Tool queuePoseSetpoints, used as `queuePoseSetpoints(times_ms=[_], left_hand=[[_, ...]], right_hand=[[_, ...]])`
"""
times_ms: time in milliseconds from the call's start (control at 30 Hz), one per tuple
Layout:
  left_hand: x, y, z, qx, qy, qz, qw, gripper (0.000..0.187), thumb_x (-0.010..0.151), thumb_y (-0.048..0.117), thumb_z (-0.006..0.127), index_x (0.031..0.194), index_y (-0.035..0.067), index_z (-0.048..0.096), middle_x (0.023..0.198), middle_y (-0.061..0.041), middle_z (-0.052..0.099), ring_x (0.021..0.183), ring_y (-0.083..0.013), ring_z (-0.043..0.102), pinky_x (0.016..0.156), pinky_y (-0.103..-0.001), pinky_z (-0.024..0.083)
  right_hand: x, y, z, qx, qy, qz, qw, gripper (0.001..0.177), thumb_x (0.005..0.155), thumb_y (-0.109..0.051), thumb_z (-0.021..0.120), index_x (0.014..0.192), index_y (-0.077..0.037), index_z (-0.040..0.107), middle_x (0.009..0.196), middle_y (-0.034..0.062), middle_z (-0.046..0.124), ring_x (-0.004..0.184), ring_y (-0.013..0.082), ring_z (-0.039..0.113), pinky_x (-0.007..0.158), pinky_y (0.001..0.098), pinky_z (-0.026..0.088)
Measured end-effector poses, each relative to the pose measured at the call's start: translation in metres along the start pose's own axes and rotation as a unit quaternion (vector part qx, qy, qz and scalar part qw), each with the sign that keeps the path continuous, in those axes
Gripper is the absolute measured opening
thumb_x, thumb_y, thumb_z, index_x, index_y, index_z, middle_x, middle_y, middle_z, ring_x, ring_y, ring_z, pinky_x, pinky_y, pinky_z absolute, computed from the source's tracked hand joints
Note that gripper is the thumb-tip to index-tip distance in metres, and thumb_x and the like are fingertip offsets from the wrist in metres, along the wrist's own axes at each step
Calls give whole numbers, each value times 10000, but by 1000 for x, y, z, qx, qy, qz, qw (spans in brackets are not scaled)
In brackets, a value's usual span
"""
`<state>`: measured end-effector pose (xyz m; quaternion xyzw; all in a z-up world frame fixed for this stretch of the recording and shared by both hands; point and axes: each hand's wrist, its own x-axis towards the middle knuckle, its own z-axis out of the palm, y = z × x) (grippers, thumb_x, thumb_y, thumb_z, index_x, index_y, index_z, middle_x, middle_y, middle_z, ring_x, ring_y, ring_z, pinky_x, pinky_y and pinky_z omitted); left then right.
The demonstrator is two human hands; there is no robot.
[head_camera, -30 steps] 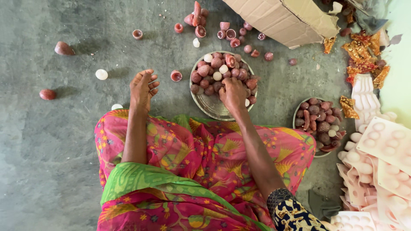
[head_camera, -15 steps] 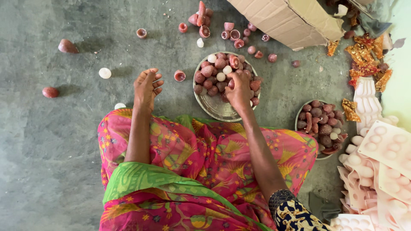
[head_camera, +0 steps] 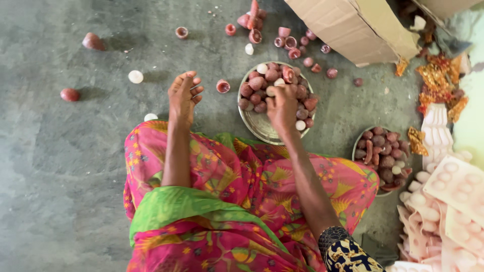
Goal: The person sits on the floor and repeatedly picks small white cylindrical pieces and reddish-brown conical shells from a metal plate. They insert the white pieces into the shells and place the assembled items back on the plate. A second plate with similar items and stacks of pink plastic trays are visible nearby.
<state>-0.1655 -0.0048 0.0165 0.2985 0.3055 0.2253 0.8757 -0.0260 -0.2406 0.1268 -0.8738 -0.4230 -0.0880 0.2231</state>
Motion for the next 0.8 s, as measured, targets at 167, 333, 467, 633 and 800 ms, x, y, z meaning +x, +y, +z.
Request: queuePoseSetpoints(times_ms=[167,333,467,633,800], left_hand=[[4,-5,13,8,-4,25,1000,268,993,371,652,1159,162,673,986,43,694,794,-68,645,670,-233,496],[5,-5,8,9,-10,2,1000,238,1011,337,667,1157,150,677,1010,31,700,810,-72,634,681,-241,495],[16,-2,-3,-81,-22,-3,996,254,994,327,662,1175,149,673,983,18,690,817,-110,661,680,-273,513],[23,-8,-13,-101,-9,-35,994,280,969,312,687,1185,135,680,951,2,689,818,-138,670,677,-294,518],[19,-6,-20,-66,-1,-30,997,259,972,314,690,1174,151,679,939,13,684,808,-137,670,673,-295,521]], right_hand=[[20,-44,56,40,-69,-73,994,287,834,38,700,1108,-39,659,1164,175,623,1149,379,591,958,479,506],[43,-61,129,-73,-103,-133,983,434,754,8,679,1188,11,664,1262,324,570,1047,460,559,845,502,499],[36,-56,153,-168,-187,-132,959,236,773,-57,694,1001,-44,634,1091,211,592,1054,412,577,884,502,518],[7,-46,139,-116,-192,-6,975,221,861,-143,720,1032,-45,621,1034,188,593,988,403,583,701,546,498],[-36,-46,103,-39,-162,-74,983,251,813,-68,714,1038,-65,601,996,185,596,934,387,613,757,519,506]])
